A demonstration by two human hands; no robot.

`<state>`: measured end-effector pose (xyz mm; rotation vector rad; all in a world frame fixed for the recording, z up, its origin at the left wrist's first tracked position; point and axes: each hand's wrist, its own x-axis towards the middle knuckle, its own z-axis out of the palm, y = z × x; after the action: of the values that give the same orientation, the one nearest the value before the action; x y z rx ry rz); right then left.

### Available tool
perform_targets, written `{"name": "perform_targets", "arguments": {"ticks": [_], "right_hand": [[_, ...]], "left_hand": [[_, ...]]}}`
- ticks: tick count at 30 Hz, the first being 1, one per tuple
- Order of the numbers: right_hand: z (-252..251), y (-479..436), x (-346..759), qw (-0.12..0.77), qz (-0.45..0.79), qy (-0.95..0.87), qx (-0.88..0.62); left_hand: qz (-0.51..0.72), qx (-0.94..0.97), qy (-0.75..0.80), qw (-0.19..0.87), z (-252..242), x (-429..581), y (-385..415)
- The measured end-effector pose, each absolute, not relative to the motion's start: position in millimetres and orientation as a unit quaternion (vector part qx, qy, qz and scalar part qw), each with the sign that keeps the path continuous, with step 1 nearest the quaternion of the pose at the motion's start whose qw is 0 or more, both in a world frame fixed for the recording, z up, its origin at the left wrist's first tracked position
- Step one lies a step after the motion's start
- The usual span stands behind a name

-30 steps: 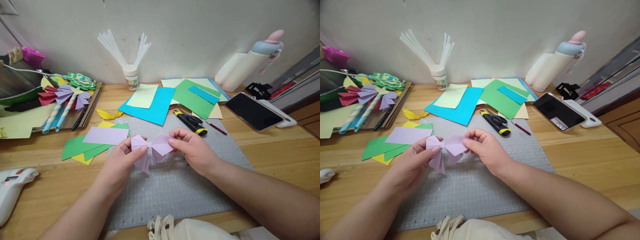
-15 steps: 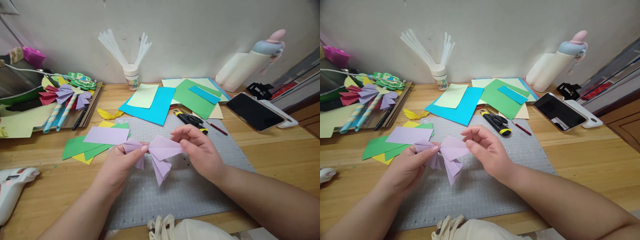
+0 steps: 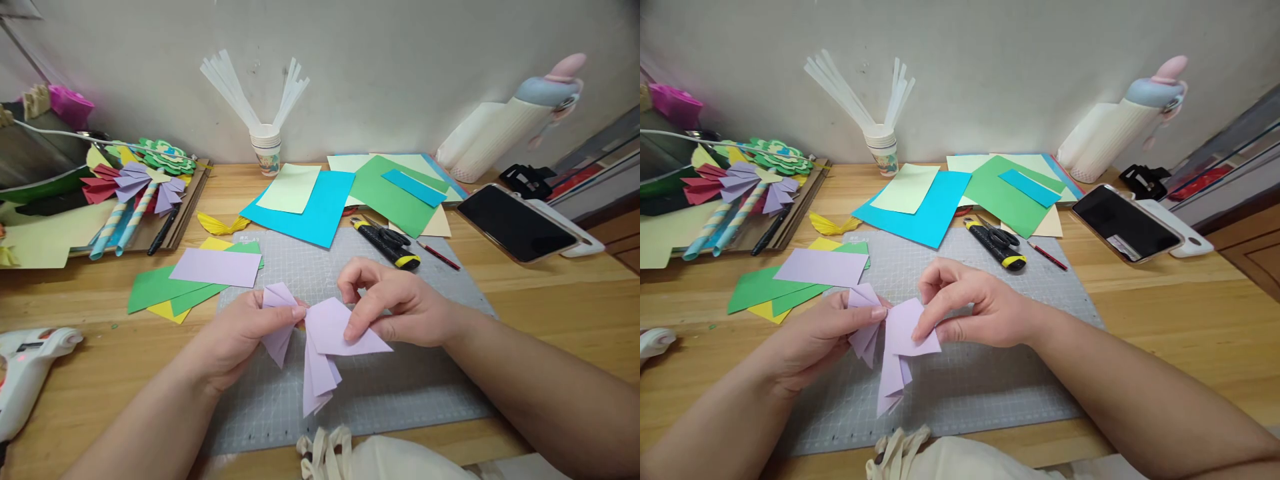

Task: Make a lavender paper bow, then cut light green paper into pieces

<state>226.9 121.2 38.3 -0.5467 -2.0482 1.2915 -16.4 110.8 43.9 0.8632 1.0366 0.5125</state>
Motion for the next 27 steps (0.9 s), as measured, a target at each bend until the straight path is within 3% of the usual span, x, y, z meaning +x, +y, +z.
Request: {"name": "perform_targets", "arguments": {"ticks": [6, 12, 27], "right_hand": [[39.9, 112.5, 214.8, 0.294, 0.522, -0.755, -0.268], [38.8, 100.7, 198.3, 0.26, 0.448, -0.743, -0.424], [36.9, 93.8, 192.4, 0.305, 0.421, -0.72, -0.459]], "left_hand": [[0.233, 0.42, 0.485, 0.731, 37.7, -14.2, 107.3], [0.243, 0.415, 0.517, 0.708, 34.0, -7.3, 104.1], [0.241, 0.482, 0.543, 0.644, 30.3, -6.9, 102.1]]}}
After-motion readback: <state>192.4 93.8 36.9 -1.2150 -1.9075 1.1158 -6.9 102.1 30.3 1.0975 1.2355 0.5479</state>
